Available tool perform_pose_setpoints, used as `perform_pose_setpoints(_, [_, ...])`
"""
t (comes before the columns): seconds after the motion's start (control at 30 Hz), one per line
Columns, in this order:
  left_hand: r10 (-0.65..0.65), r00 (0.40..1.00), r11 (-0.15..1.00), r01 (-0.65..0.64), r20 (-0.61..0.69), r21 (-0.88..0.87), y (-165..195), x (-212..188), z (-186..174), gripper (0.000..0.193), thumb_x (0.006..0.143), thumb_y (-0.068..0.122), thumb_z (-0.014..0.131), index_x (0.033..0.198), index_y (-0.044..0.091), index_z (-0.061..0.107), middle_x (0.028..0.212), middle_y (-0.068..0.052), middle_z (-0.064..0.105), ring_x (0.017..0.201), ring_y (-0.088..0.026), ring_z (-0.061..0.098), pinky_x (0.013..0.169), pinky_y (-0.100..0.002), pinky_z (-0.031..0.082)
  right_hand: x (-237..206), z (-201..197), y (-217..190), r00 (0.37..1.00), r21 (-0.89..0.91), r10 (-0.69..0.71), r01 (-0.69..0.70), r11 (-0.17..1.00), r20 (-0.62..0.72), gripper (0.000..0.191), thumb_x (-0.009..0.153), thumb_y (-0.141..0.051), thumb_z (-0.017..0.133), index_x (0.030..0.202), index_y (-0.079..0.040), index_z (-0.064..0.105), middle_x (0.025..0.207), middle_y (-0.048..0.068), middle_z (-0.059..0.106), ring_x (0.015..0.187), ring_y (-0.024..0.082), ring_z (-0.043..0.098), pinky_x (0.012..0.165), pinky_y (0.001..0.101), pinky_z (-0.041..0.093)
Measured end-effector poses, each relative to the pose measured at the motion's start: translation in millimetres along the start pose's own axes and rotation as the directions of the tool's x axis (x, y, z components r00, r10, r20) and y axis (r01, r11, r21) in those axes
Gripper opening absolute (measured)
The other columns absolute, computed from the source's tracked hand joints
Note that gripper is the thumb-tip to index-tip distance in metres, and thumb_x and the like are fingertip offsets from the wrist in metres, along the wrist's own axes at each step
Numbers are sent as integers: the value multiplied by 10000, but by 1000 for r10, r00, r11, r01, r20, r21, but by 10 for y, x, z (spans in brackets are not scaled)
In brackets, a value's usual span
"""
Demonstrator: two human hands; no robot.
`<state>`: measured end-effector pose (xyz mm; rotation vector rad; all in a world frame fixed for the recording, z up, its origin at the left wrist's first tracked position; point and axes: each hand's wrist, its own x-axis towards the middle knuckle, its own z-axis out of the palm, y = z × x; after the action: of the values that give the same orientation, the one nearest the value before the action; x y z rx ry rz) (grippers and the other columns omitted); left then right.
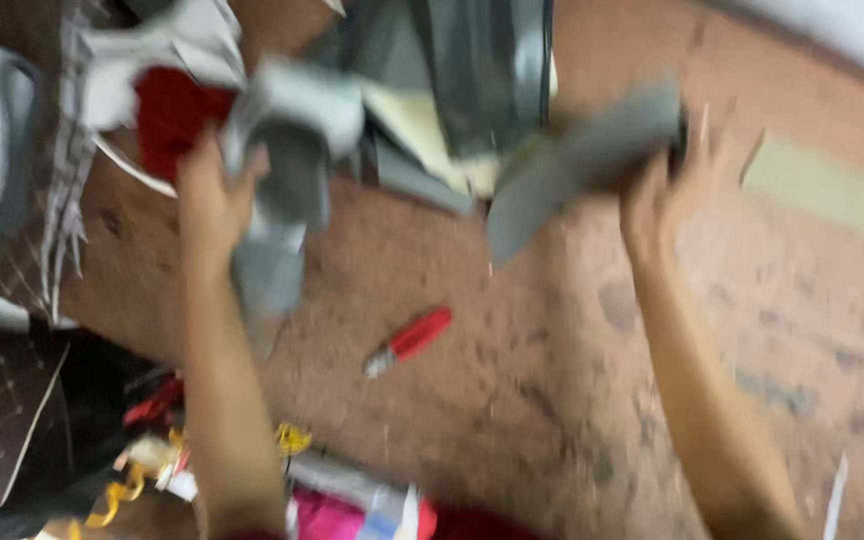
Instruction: The person cuts gray leather/vinyl pieces along their edges with scissors on a wooden workbench, setting cut pieces and scraps aside. They then gather the cut pieces, unroll a roll of gray material across the bench, and peel the white paper backing from a small piece of the material.
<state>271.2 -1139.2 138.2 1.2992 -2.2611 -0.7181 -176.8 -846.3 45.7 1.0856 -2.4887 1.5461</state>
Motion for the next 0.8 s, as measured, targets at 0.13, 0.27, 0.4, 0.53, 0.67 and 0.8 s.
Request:
perform_pose_setpoints(0.13, [34, 985, 967, -75, -167, -245, 704, 707, 577, 548, 971, 416, 823, 1243, -24, 645, 1189, -202, 730, 1111, -364, 701, 987, -446, 529, 500, 797, -702, 984, 1, -140, 141, 990, 107, 588, 1073, -97, 572, 1585, 36, 315, 1640, 323, 297, 1542, 463, 313, 1288, 507, 280])
perform_pose_setpoints(0.27, [-100, 993, 995, 99, -66, -17, 1123, 1244, 1281, 750, 813, 577, 815, 1353, 101, 603, 1373, -203, 562, 1311, -390, 500, 1100, -606, 391, 532, 1584, -1299, 856, -205, 47, 69, 976, 514, 707, 966, -485, 635, 1539, -106, 468, 1551, 281, 337, 1465, 454, 314, 1106, 689, 297])
perform_pose_setpoints(0.4, [-358, 933, 888, 348, -23, 302, 953, 1289, 1390, 1019, 675, 689, 820, 1496, 197, 472, 1581, -270, 156, 1459, -507, 99, 1031, -837, 121, 439, 1359, -1088, 790, -263, 120, 54, 963, 601, 956, 828, -711, 676, 1554, -137, 436, 1503, 228, 379, 1423, 424, 342, 1027, 786, 264])
perform_pose_setpoints(0.53, [-574, 811, 785, 584, -114, 205, 622, 1137, 1324, 1303, 667, 729, 877, 1609, 151, 186, 1654, -303, 36, 1523, -508, 23, 1070, -843, 115, 716, 1059, -778, 883, -440, 247, -53, 896, 398, 1177, 720, -792, 726, 1548, -29, 381, 1473, 257, 370, 1369, 476, 344, 993, 755, 333])
perform_pose_setpoints(0.67, [-625, 781, 761, 605, 14, 234, 570, 1009, 1432, 1400, 679, 586, 914, 1665, 184, 6, 1656, -281, 194, 1503, -510, 227, 1137, -720, 287, 876, 1303, -839, 794, -468, 414, -188, 863, 445, 1161, 694, -769, 789, 1494, -14, 416, 1498, 292, 347, 1386, 487, 329, 1059, 646, 356])
perform_pose_setpoints(0.8, [-602, 798, 767, 580, -6, 275, 647, 953, 1531, 1332, 639, 354, 978, 1581, 162, 56, 1589, -319, 292, 1342, -544, 363, 989, -629, 411, 592, 1634, -1133, 821, -304, 255, -105, 947, 511, 988, 675, -590, 902, 1404, -30, 541, 1459, 324, 400, 1373, 513, 353, 1112, 526, 357])
